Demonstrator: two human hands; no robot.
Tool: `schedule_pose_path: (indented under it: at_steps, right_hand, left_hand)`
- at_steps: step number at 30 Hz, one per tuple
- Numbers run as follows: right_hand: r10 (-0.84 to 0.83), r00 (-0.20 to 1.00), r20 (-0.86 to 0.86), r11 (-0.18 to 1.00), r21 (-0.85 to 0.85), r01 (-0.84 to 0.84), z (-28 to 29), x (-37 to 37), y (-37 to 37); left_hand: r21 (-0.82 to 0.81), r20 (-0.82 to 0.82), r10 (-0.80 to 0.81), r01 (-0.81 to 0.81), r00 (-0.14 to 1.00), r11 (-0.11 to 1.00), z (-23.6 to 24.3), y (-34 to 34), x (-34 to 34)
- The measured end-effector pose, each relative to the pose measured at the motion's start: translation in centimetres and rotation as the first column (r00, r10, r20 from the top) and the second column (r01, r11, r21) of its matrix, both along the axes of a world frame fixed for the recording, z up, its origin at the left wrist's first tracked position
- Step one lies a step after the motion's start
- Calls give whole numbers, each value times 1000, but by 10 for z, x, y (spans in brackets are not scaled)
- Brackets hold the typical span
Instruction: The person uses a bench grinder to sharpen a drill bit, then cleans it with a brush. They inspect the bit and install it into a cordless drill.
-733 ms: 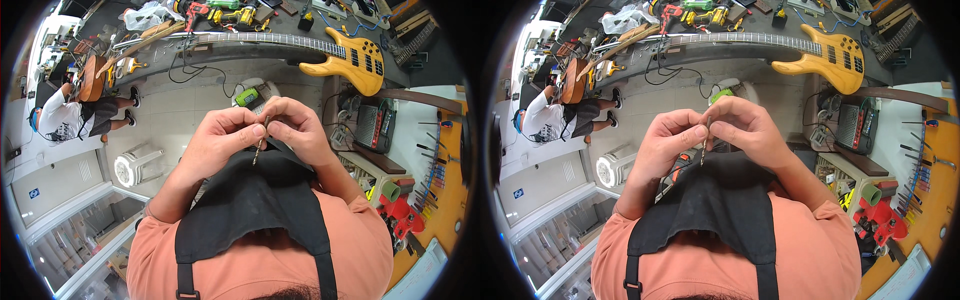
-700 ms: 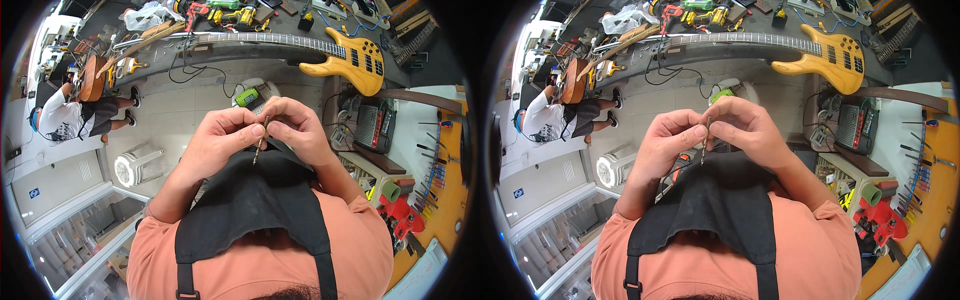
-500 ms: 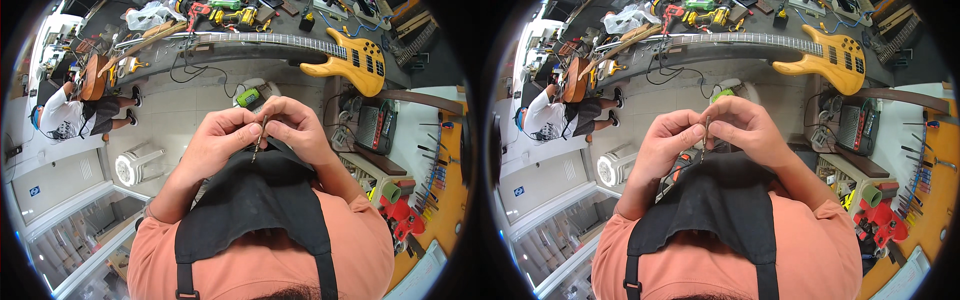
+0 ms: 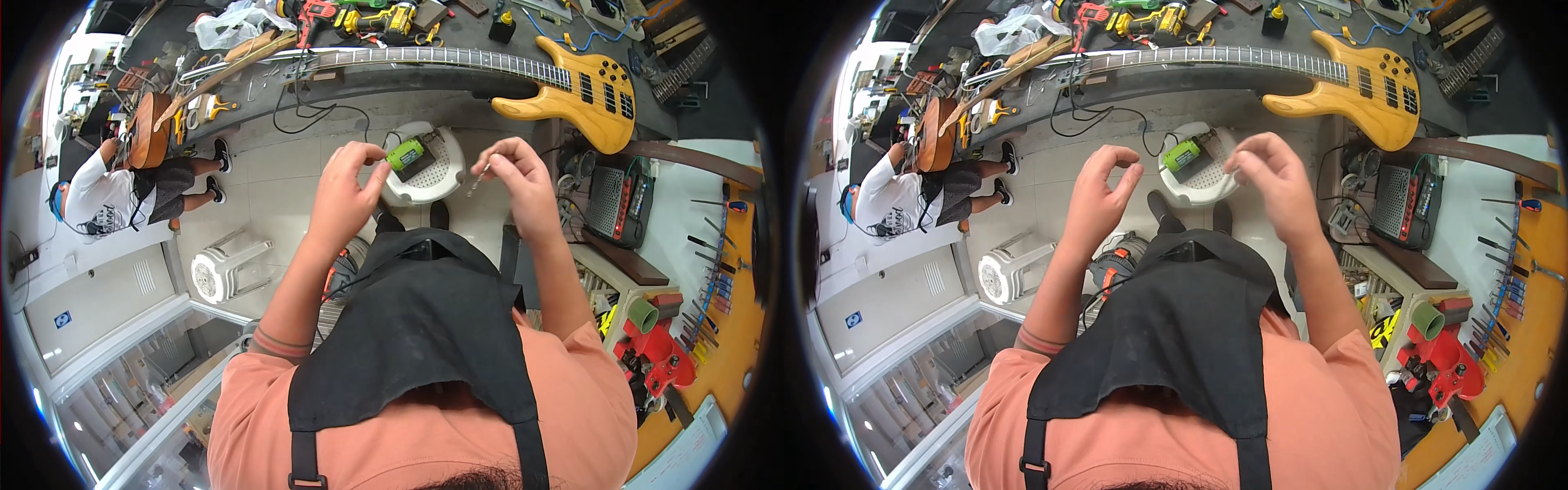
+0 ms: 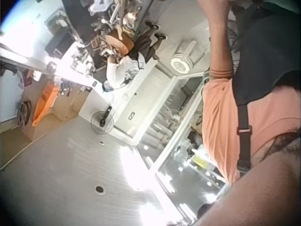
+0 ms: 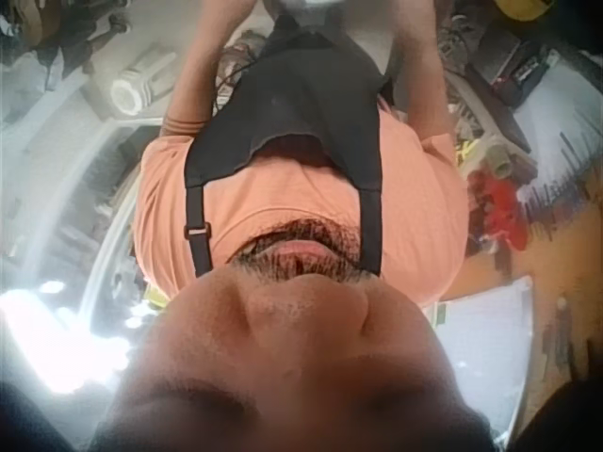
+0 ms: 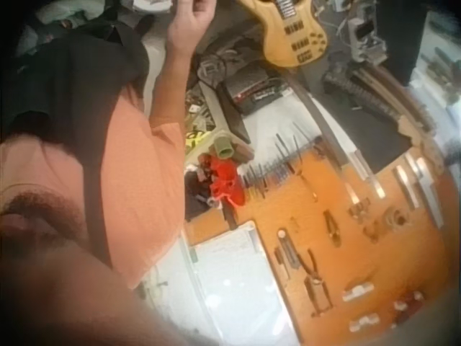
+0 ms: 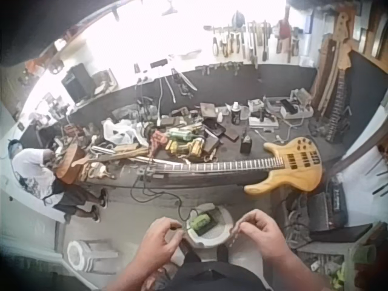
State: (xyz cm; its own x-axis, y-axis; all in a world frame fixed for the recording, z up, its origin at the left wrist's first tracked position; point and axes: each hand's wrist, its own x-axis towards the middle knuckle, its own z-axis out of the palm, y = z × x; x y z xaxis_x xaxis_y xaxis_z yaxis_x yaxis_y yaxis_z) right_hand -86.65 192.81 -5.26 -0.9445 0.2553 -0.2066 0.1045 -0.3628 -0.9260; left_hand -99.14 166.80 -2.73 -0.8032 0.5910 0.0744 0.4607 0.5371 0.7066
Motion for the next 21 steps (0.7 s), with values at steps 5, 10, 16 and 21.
schedule_pose_path:
  at_steps: [5, 10, 16, 21]
  right_hand:
    - [-222, 919, 326, 975, 76, 209, -110, 47, 30]
    - [-272, 803, 530, 954, 40, 296, -193, 98, 5]
    - [-282, 708, 648, 936, 23, 352, -238, 142, -45]
    - [-273, 653, 706, 932, 25, 362, -260, 167, -82]
  left_hand:
    - [-345, 459, 160, 9, 874, 939, -171, -20, -43]
    - [-638, 142, -27, 112, 990, 762, -326, 2, -57]
    - [-731, 44, -126, 118, 991, 672, -422, 37, -77]
    - [-653, -1, -336, 254, 942, 713, -430, 26, -98]
